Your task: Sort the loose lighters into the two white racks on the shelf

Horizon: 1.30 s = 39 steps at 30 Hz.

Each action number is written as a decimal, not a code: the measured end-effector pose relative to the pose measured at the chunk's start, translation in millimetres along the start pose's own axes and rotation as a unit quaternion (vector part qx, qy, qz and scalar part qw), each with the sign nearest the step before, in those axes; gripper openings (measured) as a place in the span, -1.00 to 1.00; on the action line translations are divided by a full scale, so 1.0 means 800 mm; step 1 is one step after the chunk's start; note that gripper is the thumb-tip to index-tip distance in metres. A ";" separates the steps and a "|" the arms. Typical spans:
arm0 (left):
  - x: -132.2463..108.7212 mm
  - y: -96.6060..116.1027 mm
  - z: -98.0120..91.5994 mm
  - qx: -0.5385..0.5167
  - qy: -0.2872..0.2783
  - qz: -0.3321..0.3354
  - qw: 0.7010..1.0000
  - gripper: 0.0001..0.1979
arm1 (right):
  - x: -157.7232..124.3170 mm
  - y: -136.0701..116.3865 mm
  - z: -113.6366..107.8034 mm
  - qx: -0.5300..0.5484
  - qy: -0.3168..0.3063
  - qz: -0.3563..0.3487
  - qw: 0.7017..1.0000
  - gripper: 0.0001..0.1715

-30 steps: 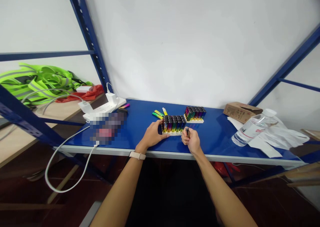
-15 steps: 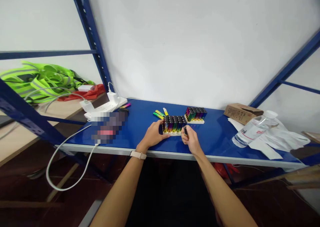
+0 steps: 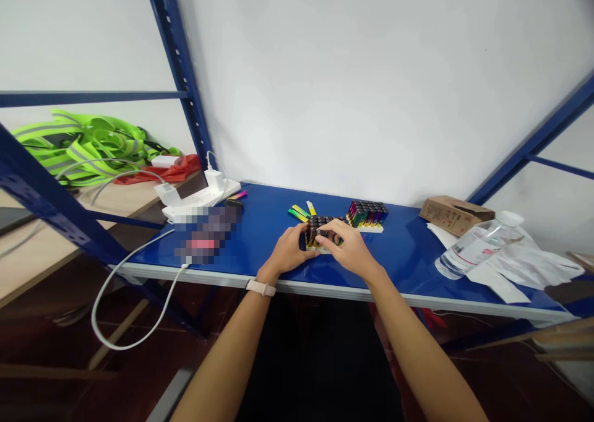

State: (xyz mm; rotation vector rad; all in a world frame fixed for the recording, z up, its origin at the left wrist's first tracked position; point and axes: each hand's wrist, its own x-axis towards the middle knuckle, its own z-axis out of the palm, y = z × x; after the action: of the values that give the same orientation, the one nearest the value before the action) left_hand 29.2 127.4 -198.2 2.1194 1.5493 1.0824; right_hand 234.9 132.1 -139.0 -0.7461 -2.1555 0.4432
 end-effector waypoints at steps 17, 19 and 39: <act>-0.002 0.004 -0.002 -0.010 -0.002 -0.003 1.000 -0.25 | 0.010 0.003 0.000 -0.074 -0.043 -0.044 0.995 -0.76; -0.002 0.004 -0.002 -0.007 -0.001 -0.005 1.000 -0.23 | 0.016 -0.001 -0.008 -0.088 -0.036 -0.047 0.994 -0.71; -0.003 0.007 -0.005 -0.007 -0.009 -0.018 1.000 -0.19 | 0.228 0.129 0.055 -0.273 -0.304 0.295 0.864 -0.55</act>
State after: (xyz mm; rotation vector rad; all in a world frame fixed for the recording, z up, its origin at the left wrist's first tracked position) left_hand 29.6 122.1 -193.1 2.0781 1.5617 1.0571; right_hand 144.9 325.1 -117.2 -1.8171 -2.6466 0.4077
